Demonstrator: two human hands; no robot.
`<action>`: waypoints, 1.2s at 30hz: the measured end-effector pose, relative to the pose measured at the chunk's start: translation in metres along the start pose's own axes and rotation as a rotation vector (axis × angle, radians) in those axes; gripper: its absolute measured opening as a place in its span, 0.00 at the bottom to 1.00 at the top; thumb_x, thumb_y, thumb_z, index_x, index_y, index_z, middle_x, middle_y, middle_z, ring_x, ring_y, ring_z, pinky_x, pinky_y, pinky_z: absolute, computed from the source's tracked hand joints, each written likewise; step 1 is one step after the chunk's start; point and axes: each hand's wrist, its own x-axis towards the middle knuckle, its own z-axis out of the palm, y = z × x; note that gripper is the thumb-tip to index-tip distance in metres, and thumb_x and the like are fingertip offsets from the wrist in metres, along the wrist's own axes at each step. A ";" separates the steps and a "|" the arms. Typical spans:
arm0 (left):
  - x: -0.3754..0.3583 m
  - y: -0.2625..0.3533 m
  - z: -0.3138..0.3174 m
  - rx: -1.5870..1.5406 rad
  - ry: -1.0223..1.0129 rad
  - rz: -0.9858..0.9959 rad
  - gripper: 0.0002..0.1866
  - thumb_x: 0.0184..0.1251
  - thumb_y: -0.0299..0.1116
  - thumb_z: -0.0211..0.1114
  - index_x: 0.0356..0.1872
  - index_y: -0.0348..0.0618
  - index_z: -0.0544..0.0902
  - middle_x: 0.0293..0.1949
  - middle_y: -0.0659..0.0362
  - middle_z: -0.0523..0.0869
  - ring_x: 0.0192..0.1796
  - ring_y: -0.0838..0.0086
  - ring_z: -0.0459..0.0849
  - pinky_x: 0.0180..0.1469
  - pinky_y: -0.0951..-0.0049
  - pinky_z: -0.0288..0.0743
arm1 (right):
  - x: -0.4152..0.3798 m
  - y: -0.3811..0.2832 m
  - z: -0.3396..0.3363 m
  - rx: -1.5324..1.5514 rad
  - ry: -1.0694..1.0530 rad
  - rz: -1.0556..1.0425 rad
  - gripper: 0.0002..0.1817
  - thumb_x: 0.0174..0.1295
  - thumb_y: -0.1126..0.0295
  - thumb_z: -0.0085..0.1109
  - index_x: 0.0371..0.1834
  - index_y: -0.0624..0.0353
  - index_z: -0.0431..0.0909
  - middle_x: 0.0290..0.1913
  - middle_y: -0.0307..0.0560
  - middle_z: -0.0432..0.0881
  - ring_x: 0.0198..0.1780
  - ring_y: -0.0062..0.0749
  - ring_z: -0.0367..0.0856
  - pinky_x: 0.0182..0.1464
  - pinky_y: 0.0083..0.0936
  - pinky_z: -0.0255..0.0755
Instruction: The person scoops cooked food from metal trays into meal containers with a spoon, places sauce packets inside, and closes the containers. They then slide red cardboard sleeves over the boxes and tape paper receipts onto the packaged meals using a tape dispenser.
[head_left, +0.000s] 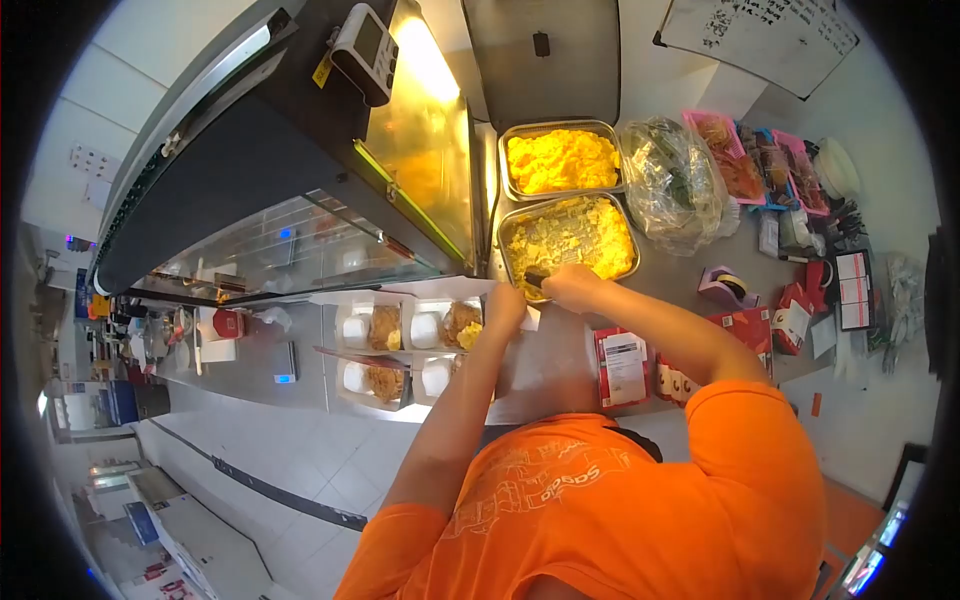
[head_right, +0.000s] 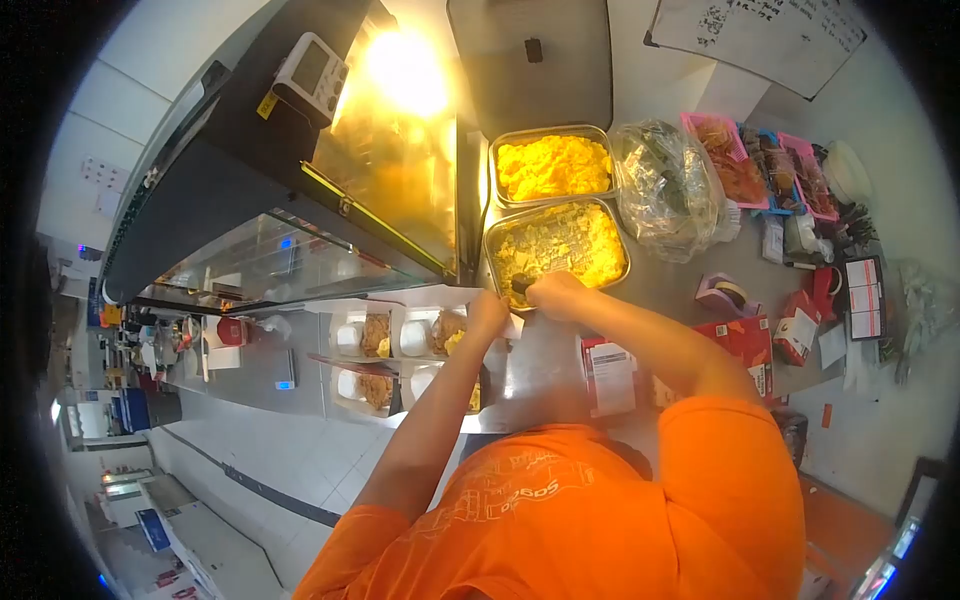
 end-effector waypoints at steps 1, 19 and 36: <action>0.002 -0.003 0.005 -0.004 -0.005 -0.003 0.16 0.68 0.37 0.61 0.34 0.31 0.87 0.38 0.37 0.87 0.43 0.44 0.87 0.47 0.50 0.80 | -0.002 0.002 0.002 0.001 -0.007 0.000 0.09 0.57 0.67 0.58 0.32 0.58 0.85 0.28 0.58 0.85 0.32 0.57 0.85 0.35 0.47 0.78; -0.004 -0.003 0.012 -0.122 0.019 -0.062 0.18 0.72 0.42 0.56 0.40 0.34 0.85 0.42 0.38 0.87 0.48 0.43 0.85 0.52 0.49 0.77 | 0.029 0.079 0.014 0.403 0.586 0.112 0.12 0.64 0.64 0.59 0.24 0.57 0.79 0.21 0.50 0.80 0.18 0.44 0.75 0.23 0.40 0.66; -0.008 -0.002 0.012 -0.130 0.010 -0.041 0.19 0.68 0.44 0.61 0.38 0.35 0.87 0.40 0.41 0.88 0.46 0.46 0.87 0.52 0.51 0.78 | -0.009 0.043 0.017 -0.034 0.689 0.192 0.09 0.66 0.64 0.57 0.40 0.56 0.84 0.33 0.54 0.83 0.36 0.51 0.85 0.38 0.46 0.78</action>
